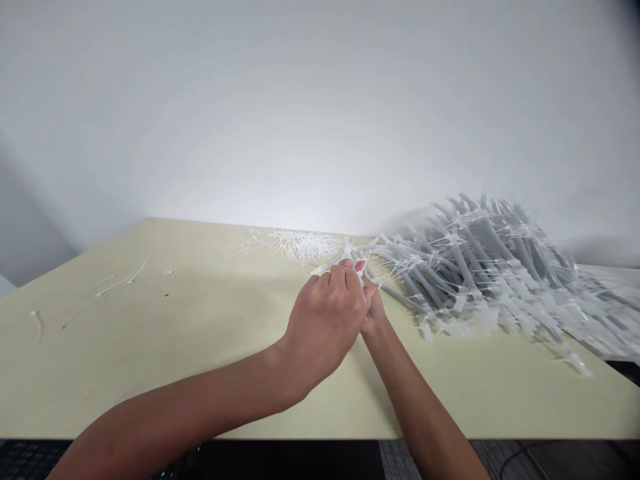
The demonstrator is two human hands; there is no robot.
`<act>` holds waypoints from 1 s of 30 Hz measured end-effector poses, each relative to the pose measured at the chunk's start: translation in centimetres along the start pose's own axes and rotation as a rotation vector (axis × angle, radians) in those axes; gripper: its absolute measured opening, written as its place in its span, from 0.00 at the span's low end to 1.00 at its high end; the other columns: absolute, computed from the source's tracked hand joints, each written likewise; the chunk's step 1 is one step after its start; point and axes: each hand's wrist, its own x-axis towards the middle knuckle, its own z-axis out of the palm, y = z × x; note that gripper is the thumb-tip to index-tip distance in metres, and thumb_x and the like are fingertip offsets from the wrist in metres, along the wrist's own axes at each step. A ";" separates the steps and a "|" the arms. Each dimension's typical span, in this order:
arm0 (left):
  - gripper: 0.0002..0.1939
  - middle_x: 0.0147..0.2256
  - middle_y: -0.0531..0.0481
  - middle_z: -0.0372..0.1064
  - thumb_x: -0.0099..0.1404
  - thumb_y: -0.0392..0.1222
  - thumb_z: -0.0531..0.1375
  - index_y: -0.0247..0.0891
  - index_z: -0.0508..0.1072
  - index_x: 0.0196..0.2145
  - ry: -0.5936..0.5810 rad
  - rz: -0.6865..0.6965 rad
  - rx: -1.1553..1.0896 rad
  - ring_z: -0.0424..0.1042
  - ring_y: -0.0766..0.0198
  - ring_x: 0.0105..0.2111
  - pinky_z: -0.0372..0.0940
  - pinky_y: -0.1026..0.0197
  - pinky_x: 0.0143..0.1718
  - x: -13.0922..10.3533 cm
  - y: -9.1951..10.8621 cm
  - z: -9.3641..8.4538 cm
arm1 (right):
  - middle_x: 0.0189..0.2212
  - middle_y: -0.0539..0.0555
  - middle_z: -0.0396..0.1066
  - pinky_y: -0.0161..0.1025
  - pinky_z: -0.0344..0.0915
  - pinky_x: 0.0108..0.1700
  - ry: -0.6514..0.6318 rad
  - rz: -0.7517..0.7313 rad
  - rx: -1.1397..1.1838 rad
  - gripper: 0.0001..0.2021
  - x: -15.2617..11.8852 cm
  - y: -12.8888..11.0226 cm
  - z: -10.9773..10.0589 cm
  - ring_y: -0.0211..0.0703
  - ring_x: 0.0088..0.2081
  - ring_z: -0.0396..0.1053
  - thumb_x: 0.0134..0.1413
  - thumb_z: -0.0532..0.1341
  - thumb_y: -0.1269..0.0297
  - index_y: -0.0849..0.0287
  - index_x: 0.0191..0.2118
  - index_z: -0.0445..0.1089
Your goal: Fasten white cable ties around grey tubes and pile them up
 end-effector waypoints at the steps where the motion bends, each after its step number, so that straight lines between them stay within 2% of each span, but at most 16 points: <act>1: 0.21 0.31 0.40 0.66 0.69 0.43 0.39 0.33 0.65 0.47 -0.004 -0.004 0.009 0.67 0.57 0.33 0.62 0.56 0.31 0.0 0.0 0.0 | 0.34 0.51 0.67 0.35 0.64 0.42 0.002 -0.001 -0.023 0.13 0.0 0.0 0.0 0.39 0.40 0.65 0.52 0.55 0.49 0.52 0.34 0.69; 5: 0.19 0.30 0.44 0.66 0.68 0.44 0.41 0.34 0.65 0.47 0.032 -0.018 -0.004 0.66 0.61 0.29 0.61 0.58 0.30 -0.2 -0.6 0.1 | 0.33 0.52 0.67 0.37 0.65 0.40 0.029 -0.006 -0.080 0.15 0.0 -0.2 0.2 0.41 0.39 0.65 0.50 0.57 0.48 0.54 0.33 0.69; 8: 0.17 0.31 0.45 0.67 0.67 0.45 0.44 0.36 0.65 0.45 0.031 -0.054 -0.080 0.66 0.61 0.30 0.60 0.59 0.30 -0.6 -1.9 0.9 | 0.32 0.52 0.67 0.37 0.64 0.38 0.027 -0.024 -0.090 0.13 0.0 -0.4 0.6 0.41 0.36 0.65 0.49 0.58 0.51 0.55 0.33 0.69; 12: 0.12 0.32 0.46 0.67 0.65 0.44 0.47 0.38 0.67 0.38 -0.044 -0.156 -0.247 0.66 0.59 0.32 0.59 0.58 0.34 -1.4 -5.0 3.7 | 0.31 0.52 0.67 0.35 0.62 0.35 -0.013 -0.061 -0.212 0.08 0.4 0.0 0.6 0.38 0.32 0.64 0.48 0.61 0.59 0.58 0.32 0.70; 15: 0.12 0.36 0.47 0.67 0.63 0.46 0.49 0.39 0.68 0.36 -0.152 -0.228 -0.562 0.67 0.60 0.35 0.60 0.59 0.35 -2.0 -7.1 6.4 | 0.28 0.52 0.67 0.37 0.61 0.34 0.000 -0.089 -0.412 0.10 0.9 0.9 0.0 0.37 0.29 0.63 0.46 0.62 0.58 0.60 0.33 0.70; 18: 0.15 0.33 0.50 0.68 0.63 0.51 0.48 0.39 0.67 0.37 -0.256 -0.383 -0.879 0.66 0.63 0.31 0.59 0.62 0.32 -2.7 -8.1 8.7 | 0.27 0.51 0.68 0.38 0.61 0.36 0.018 -0.084 -0.583 0.14 1.2 1.7 -0.4 0.38 0.30 0.64 0.45 0.62 0.56 0.60 0.35 0.71; 20: 0.16 0.30 0.51 0.67 0.62 0.52 0.48 0.38 0.67 0.35 -0.232 -0.449 -0.942 0.65 0.64 0.29 0.58 0.63 0.31 -3.1 -8.2 9.7 | 0.28 0.52 0.69 0.39 0.61 0.37 0.032 -0.075 -0.616 0.14 1.2 2.1 -0.3 0.39 0.32 0.64 0.45 0.62 0.56 0.59 0.36 0.71; 23: 0.14 0.28 0.53 0.65 0.62 0.51 0.49 0.38 0.66 0.33 -0.126 -0.464 -0.931 0.63 0.66 0.28 0.56 0.64 0.30 -3.6 -7.8 10.6 | 0.30 0.51 0.68 0.39 0.61 0.39 0.082 -0.101 -0.381 0.13 1.3 2.4 0.4 0.40 0.34 0.65 0.46 0.61 0.56 0.58 0.36 0.69; 26: 0.12 0.26 0.55 0.62 0.63 0.49 0.49 0.38 0.64 0.32 -0.060 -0.472 -0.886 0.60 0.67 0.25 0.55 0.64 0.29 -4.1 -6.9 11.1 | 0.21 0.46 0.62 0.37 0.63 0.35 0.135 -0.105 0.000 0.08 1.6 2.5 0.8 0.35 0.27 0.64 0.49 0.59 0.57 0.55 0.32 0.66; 28: 0.12 0.25 0.55 0.60 0.63 0.49 0.48 0.38 0.63 0.33 -0.059 -0.459 -0.852 0.58 0.67 0.25 0.54 0.64 0.28 -4.5 -6.2 11.2 | 0.14 0.42 0.51 0.34 0.61 0.27 0.162 -0.088 0.130 0.09 1.7 2.6 0.8 0.31 0.18 0.54 0.50 0.59 0.59 0.56 0.26 0.62; 30: 0.12 0.26 0.54 0.60 0.64 0.48 0.46 0.39 0.63 0.35 -0.075 -0.414 -0.826 0.59 0.67 0.26 0.55 0.63 0.30 -4.9 -5.5 11.2 | 0.10 0.40 0.41 0.32 0.53 0.18 0.209 -0.090 0.161 0.14 1.6 2.7 0.7 0.30 0.13 0.42 0.50 0.58 0.60 0.56 0.20 0.53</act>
